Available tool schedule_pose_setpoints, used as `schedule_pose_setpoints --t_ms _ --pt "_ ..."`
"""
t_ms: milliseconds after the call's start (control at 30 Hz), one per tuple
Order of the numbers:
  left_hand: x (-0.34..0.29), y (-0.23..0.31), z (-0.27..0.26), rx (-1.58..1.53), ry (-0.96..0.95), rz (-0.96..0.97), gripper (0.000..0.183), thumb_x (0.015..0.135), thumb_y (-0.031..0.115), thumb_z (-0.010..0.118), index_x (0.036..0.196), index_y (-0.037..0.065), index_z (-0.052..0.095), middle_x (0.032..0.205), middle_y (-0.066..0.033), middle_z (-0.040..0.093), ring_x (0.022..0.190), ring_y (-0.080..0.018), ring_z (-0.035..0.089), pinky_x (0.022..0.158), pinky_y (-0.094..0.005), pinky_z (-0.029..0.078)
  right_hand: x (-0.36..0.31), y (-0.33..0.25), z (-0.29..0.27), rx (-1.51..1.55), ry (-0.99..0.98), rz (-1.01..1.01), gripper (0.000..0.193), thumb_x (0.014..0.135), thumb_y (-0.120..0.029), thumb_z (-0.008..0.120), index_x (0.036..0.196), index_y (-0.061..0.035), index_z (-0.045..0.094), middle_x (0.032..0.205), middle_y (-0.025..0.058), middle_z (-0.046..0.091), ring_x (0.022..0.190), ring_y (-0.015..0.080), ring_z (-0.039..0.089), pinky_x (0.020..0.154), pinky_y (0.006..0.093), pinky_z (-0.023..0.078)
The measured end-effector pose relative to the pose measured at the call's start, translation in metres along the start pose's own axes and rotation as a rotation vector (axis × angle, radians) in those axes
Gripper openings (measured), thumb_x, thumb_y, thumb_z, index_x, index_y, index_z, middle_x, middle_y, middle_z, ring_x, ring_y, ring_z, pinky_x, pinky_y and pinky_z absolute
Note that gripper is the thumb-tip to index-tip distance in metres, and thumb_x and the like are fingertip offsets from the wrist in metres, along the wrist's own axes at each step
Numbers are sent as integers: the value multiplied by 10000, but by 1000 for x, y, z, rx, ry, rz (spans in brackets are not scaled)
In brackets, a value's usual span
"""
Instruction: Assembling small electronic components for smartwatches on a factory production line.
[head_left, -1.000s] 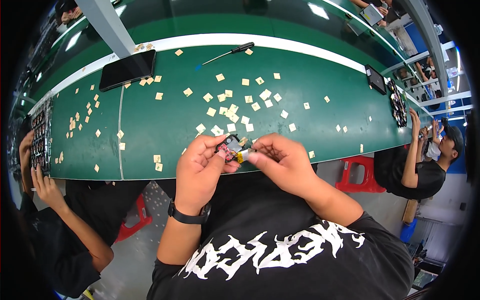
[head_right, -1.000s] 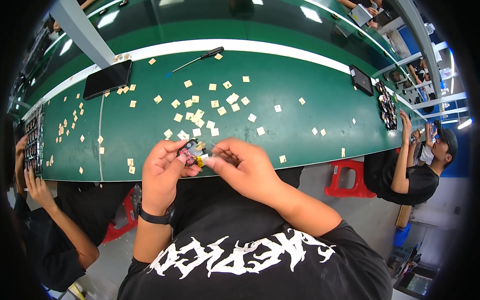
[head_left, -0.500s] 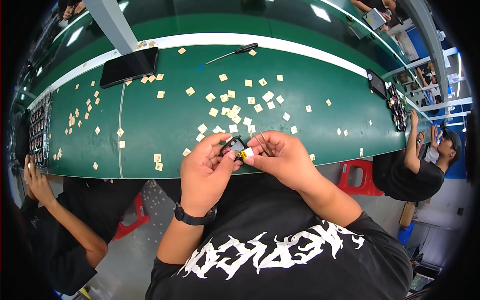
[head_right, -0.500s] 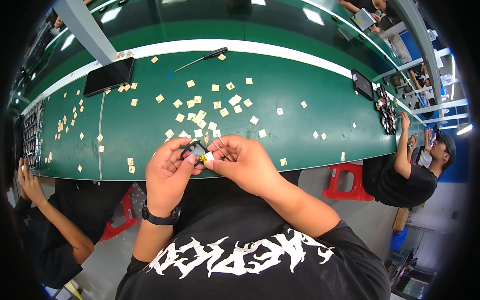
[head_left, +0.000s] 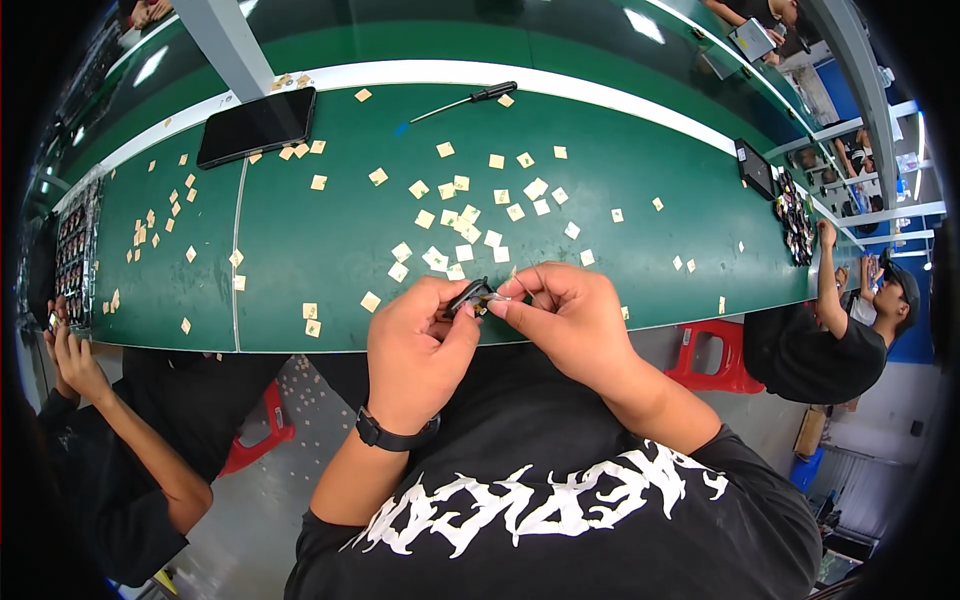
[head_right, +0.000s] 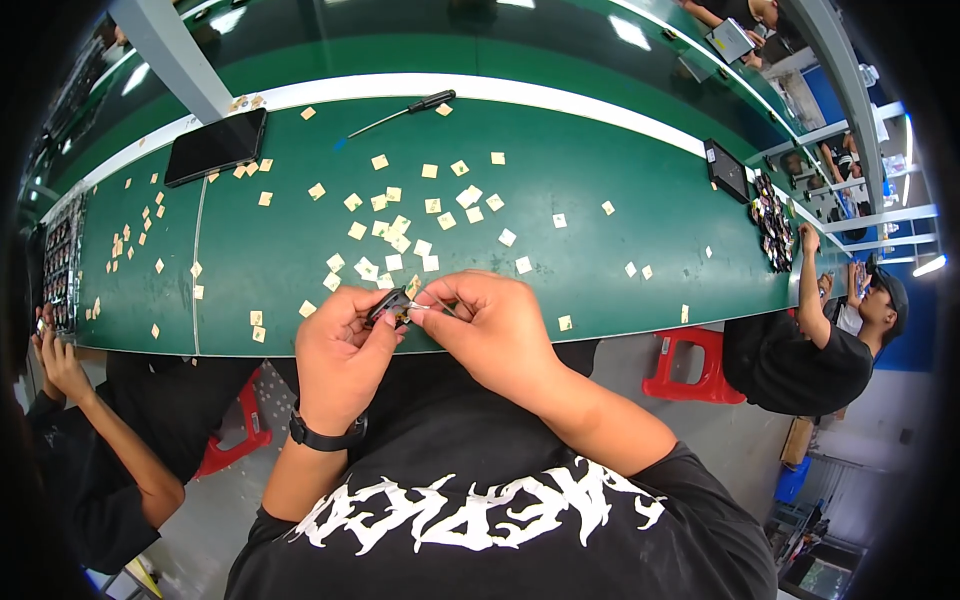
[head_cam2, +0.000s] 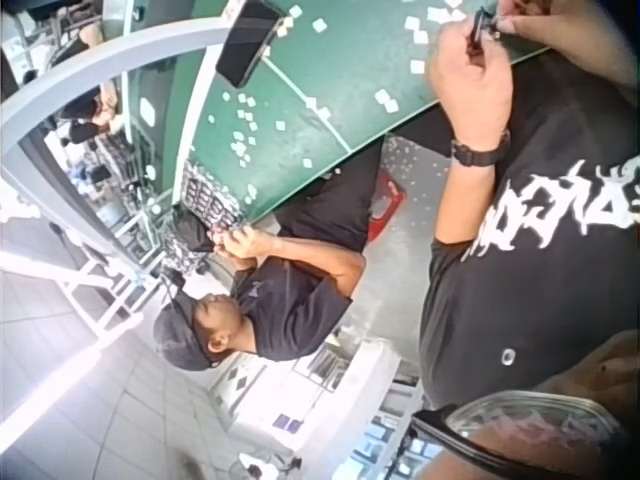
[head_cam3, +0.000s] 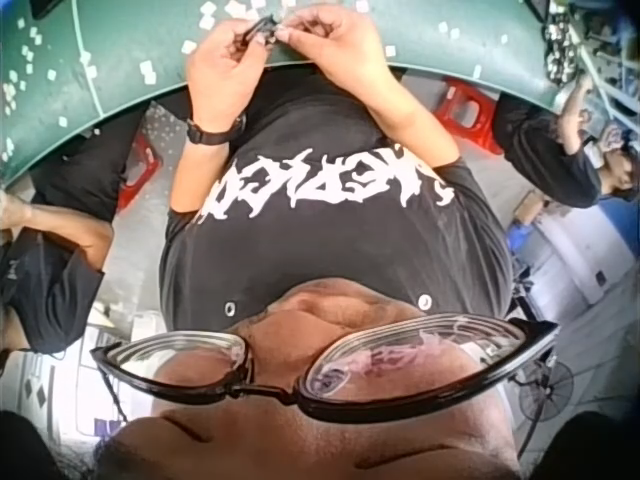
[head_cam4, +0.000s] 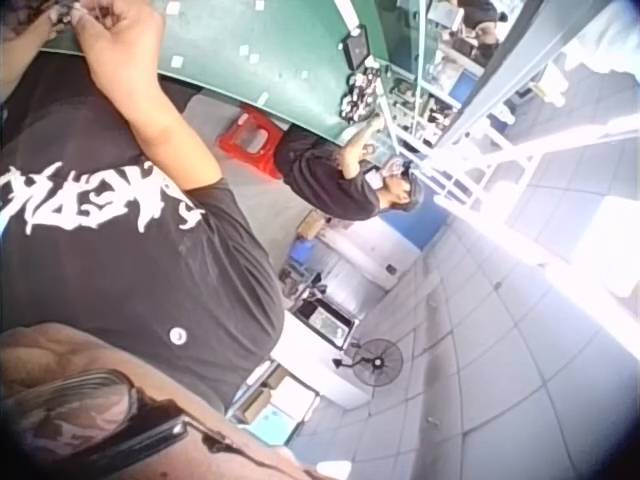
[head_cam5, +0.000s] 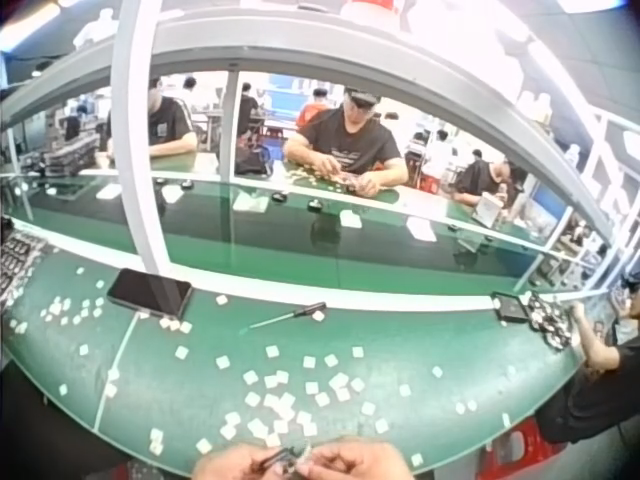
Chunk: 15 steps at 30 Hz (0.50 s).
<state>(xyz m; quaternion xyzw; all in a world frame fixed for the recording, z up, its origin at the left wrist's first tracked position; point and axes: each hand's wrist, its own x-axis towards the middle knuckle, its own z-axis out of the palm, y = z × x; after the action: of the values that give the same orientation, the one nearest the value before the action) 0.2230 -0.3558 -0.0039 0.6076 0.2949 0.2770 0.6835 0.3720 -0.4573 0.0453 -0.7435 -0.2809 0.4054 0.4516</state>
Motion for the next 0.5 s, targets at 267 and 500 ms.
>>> schedule_pose_setpoints --t_ms 267,500 --pt "-1 1 -4 -25 -53 -20 119 970 -58 597 1084 -65 632 1003 -75 680 869 -98 667 765 -244 576 4 5 6 113 -17 15 111 886 -48 784 936 35 730 712 -24 661 618 -7 533 534 177 408" --pt "-1 0 -7 -29 -68 -1 135 976 -61 587 1105 -67 625 1013 -78 674 897 -108 674 787 -251 585 5 0 9 399 -143 77 129 938 -30 716 1012 75 709 912 81 731 837 93 676 772 233 555"
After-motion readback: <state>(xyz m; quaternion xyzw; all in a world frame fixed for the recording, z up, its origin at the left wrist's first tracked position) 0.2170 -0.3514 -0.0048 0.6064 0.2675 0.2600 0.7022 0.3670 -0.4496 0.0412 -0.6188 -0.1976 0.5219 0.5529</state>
